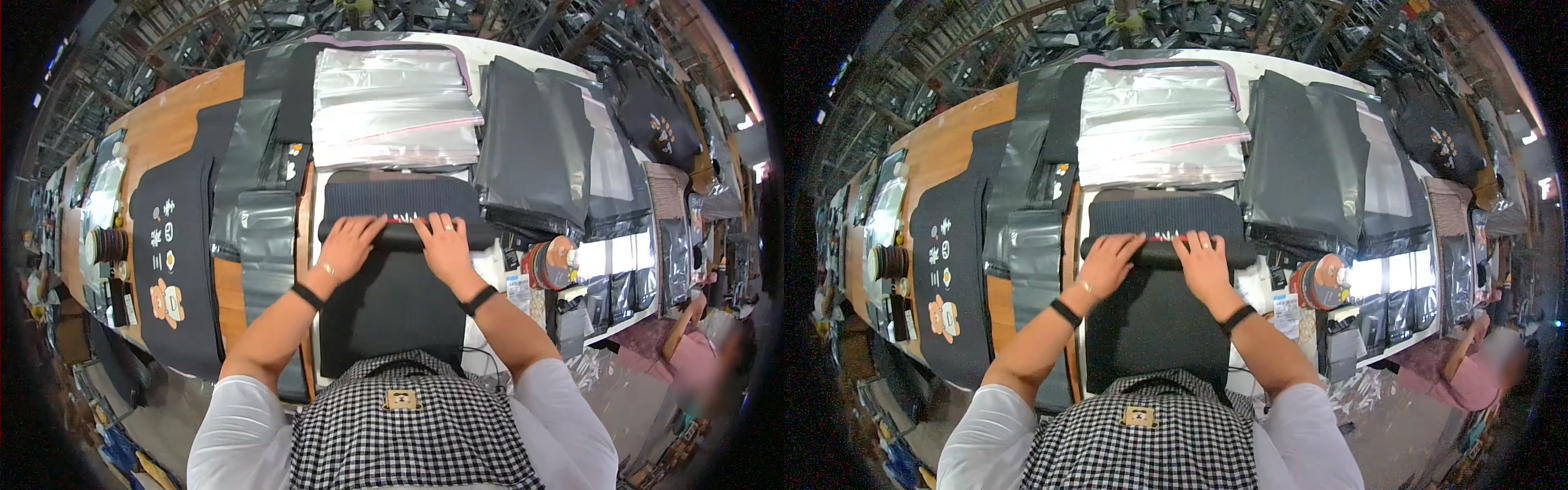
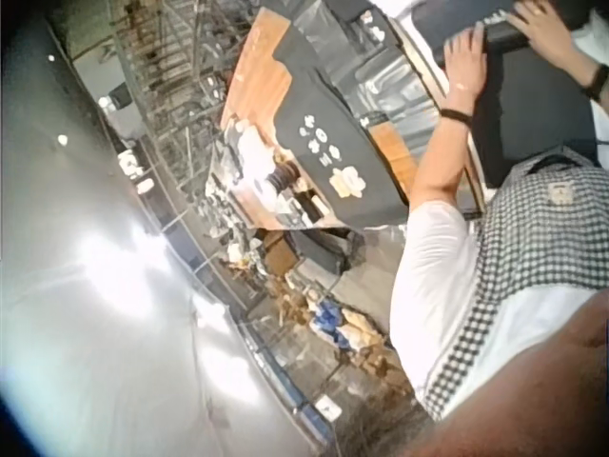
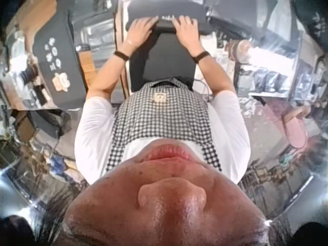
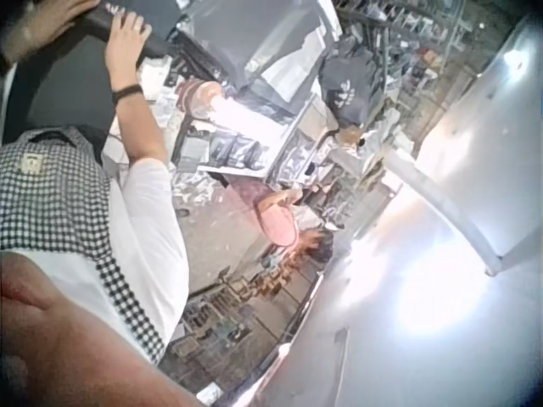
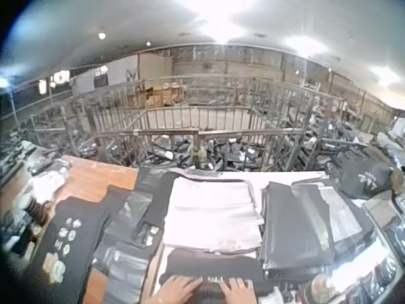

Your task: Fold and place garments into protective grey plastic sleeves.

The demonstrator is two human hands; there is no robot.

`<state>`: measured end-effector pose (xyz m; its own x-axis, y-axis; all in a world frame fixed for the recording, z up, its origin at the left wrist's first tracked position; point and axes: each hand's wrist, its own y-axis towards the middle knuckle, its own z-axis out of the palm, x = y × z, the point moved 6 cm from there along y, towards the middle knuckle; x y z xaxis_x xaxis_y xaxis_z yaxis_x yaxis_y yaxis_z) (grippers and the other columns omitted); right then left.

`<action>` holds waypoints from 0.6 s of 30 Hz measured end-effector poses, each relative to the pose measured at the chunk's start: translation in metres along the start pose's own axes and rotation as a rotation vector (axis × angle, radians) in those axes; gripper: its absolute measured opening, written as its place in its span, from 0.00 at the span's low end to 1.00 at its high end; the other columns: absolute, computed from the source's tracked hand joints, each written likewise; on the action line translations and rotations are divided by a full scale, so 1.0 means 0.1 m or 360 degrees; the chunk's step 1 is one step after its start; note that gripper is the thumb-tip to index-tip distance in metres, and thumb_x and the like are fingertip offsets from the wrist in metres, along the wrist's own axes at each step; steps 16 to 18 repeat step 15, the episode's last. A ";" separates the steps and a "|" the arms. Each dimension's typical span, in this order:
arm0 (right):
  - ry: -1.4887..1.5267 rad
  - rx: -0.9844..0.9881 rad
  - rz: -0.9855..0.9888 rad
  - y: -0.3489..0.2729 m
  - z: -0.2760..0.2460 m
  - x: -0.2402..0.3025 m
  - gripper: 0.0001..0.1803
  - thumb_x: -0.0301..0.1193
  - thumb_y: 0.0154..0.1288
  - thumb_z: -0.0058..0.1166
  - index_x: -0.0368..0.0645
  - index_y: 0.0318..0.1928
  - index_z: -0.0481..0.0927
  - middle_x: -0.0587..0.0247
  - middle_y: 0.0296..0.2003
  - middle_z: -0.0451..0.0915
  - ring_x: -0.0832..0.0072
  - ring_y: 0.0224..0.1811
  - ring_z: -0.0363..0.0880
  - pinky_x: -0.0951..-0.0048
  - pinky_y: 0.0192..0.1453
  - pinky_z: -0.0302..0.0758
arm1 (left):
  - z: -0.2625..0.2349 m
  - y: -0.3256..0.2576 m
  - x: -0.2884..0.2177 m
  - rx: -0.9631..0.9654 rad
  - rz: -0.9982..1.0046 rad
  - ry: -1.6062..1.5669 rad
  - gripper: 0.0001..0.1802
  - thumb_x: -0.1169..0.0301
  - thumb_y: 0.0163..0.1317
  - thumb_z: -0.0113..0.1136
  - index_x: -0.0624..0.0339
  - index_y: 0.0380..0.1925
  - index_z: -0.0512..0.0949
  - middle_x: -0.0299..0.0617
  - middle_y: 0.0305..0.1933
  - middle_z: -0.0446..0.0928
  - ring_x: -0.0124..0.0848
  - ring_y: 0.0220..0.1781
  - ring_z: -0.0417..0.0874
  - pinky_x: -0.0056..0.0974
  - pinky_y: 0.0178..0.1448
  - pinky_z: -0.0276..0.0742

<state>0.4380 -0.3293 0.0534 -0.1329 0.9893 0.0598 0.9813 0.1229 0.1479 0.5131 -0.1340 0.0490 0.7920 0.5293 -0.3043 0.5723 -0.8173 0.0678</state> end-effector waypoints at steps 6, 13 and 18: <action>0.0451 0.0640 -0.0112 -1.47 -0.18 0.75 0.36 0.35 0.55 0.72 0.48 0.66 0.77 0.58 0.50 0.74 0.58 0.59 0.74 0.53 0.58 0.69 | 0.20 -1.85 -0.93 0.0399 -0.0140 -0.0263 0.41 0.66 0.71 0.63 0.47 0.83 0.60 0.43 0.87 0.57 0.44 0.87 0.57 0.59 0.88 0.47; 0.0426 0.0427 -0.0161 -1.68 -0.14 0.86 0.41 0.37 0.63 0.70 0.48 0.75 0.71 0.47 0.69 0.69 0.50 0.72 0.68 0.49 0.72 0.65 | 0.58 -1.95 -0.79 0.0507 -0.0166 -0.0201 0.40 0.50 0.79 0.52 0.43 0.85 0.55 0.44 0.91 0.47 0.47 0.91 0.44 0.65 0.89 0.36; 0.0258 0.0359 -0.0082 -1.72 -0.01 0.82 0.51 0.40 0.58 0.74 0.50 0.80 0.64 0.45 0.75 0.64 0.50 0.78 0.62 0.45 0.78 0.60 | 0.55 -1.61 -0.58 0.0384 -0.0244 -0.0004 0.40 0.51 0.78 0.53 0.39 0.86 0.54 0.46 0.92 0.40 0.50 0.92 0.39 0.75 0.86 0.32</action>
